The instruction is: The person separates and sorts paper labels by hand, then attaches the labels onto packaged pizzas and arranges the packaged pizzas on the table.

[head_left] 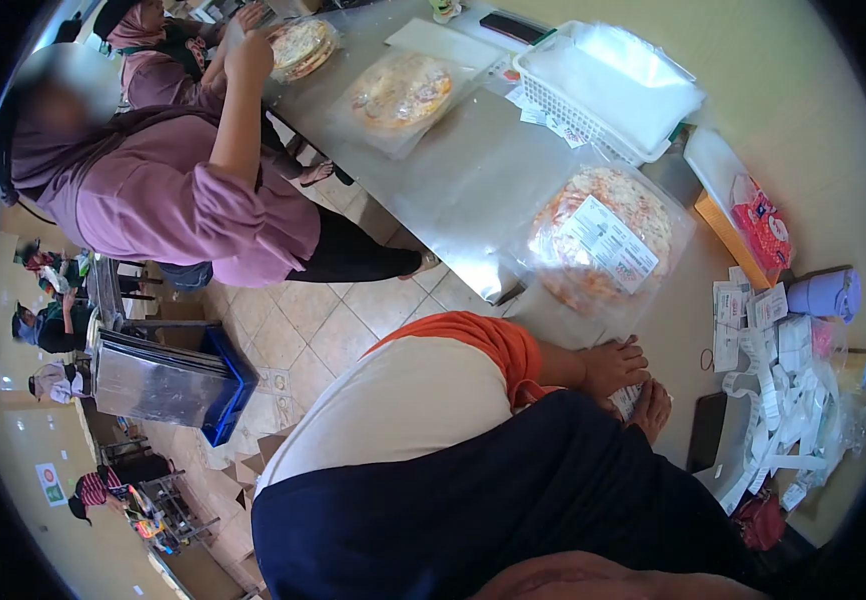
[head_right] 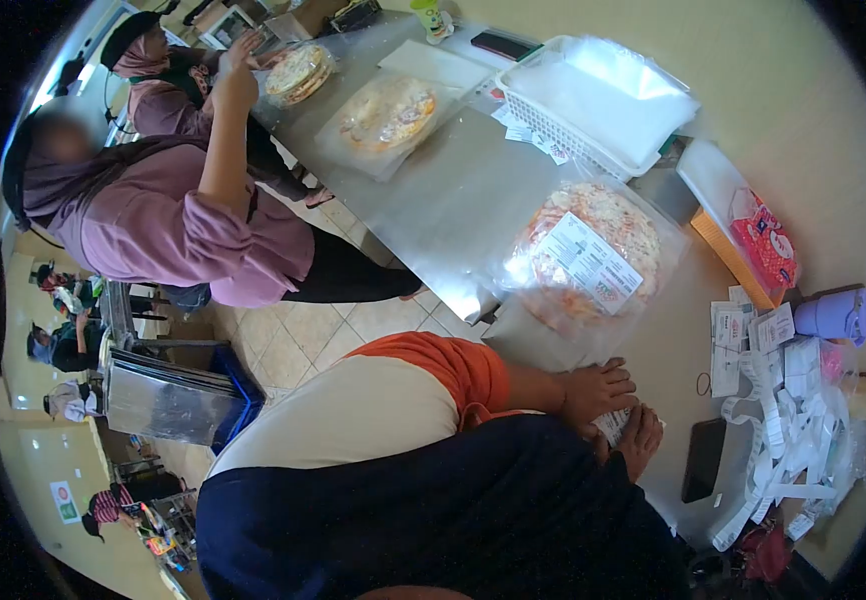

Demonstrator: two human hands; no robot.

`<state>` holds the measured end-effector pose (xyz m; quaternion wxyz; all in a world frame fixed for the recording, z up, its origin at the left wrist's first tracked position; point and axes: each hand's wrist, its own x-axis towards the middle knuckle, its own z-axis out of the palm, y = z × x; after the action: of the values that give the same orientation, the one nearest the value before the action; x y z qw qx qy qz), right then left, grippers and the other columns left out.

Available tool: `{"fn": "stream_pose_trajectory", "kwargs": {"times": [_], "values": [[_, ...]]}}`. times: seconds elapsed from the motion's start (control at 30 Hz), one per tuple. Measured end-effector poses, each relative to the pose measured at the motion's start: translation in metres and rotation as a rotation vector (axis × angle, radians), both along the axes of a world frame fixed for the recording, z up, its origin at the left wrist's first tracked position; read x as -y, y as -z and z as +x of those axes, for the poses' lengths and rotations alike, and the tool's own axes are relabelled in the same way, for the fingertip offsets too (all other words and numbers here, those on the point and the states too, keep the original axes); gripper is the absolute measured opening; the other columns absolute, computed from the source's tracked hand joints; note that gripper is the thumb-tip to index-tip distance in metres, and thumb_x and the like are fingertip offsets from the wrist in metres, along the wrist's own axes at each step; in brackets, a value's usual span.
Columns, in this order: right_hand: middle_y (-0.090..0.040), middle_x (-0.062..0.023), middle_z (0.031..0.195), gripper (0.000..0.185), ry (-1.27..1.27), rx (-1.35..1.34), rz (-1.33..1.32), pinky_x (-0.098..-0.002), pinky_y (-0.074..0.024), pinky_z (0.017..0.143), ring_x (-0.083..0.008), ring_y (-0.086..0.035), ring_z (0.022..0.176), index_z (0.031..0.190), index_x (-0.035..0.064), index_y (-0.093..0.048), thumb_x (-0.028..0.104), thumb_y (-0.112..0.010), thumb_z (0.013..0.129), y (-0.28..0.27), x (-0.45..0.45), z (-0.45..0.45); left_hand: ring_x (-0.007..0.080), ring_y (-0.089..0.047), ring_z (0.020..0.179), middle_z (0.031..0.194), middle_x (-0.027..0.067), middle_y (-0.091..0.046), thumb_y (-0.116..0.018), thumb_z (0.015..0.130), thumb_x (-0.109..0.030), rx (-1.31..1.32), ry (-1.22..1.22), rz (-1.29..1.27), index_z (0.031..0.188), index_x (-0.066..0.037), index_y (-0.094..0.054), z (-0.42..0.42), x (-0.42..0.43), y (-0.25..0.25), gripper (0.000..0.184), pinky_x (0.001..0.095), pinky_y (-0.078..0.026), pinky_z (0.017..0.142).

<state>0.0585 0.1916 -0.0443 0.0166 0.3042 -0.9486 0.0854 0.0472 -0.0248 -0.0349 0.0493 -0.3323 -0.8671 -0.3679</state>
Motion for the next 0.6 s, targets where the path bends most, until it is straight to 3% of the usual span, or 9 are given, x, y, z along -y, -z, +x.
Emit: {"fn": "stream_pose_trajectory", "kwargs": {"times": [0.23,0.33,0.53,0.6], "values": [[-0.034,-0.0166,0.133,0.089,-0.043,-0.100,0.010,-0.0490,-0.0173,0.109,-0.0355,-0.027,0.128,0.136,0.0039,-0.032,0.041,-0.068,0.063,0.037,-0.020,-0.004,0.0342,-0.042,0.115,0.115,0.0172,-0.049,-0.070,0.055,-0.045,-0.024,0.004,0.008,0.118,-0.004,-0.049,-0.003,-0.004,0.014,0.078,0.0537,-0.017,0.106],[-0.035,-0.0132,0.135,0.076,0.023,-0.049,0.132,-0.0458,-0.0232,0.107,-0.0345,-0.032,0.126,0.138,0.0074,-0.030,0.040,-0.058,0.075,0.023,-0.013,-0.001,0.0346,-0.042,0.115,0.116,0.0177,-0.049,-0.070,0.056,-0.046,-0.040,0.007,-0.015,0.119,-0.003,-0.049,-0.003,-0.004,0.016,0.080,0.0533,-0.017,0.106],[-0.034,-0.0165,0.135,0.089,-0.062,-0.115,0.023,-0.0489,-0.0158,0.109,-0.0342,-0.028,0.128,0.136,0.0036,-0.031,0.042,-0.066,0.065,0.014,-0.009,-0.002,0.0342,-0.041,0.116,0.117,0.0178,-0.049,-0.067,0.059,-0.052,-0.027,0.001,-0.010,0.120,-0.003,-0.049,-0.001,-0.004,0.010,0.080,0.0527,-0.016,0.107],[-0.034,-0.0162,0.135,0.088,-0.004,0.022,0.052,-0.0488,-0.0153,0.109,-0.0346,-0.028,0.128,0.137,0.0036,-0.031,0.042,-0.066,0.066,0.004,-0.005,0.000,0.0340,-0.041,0.116,0.116,0.0176,-0.049,-0.065,0.061,-0.054,-0.024,-0.009,-0.013,0.119,-0.003,-0.050,0.000,-0.002,0.002,0.079,0.0526,-0.015,0.107]]}}
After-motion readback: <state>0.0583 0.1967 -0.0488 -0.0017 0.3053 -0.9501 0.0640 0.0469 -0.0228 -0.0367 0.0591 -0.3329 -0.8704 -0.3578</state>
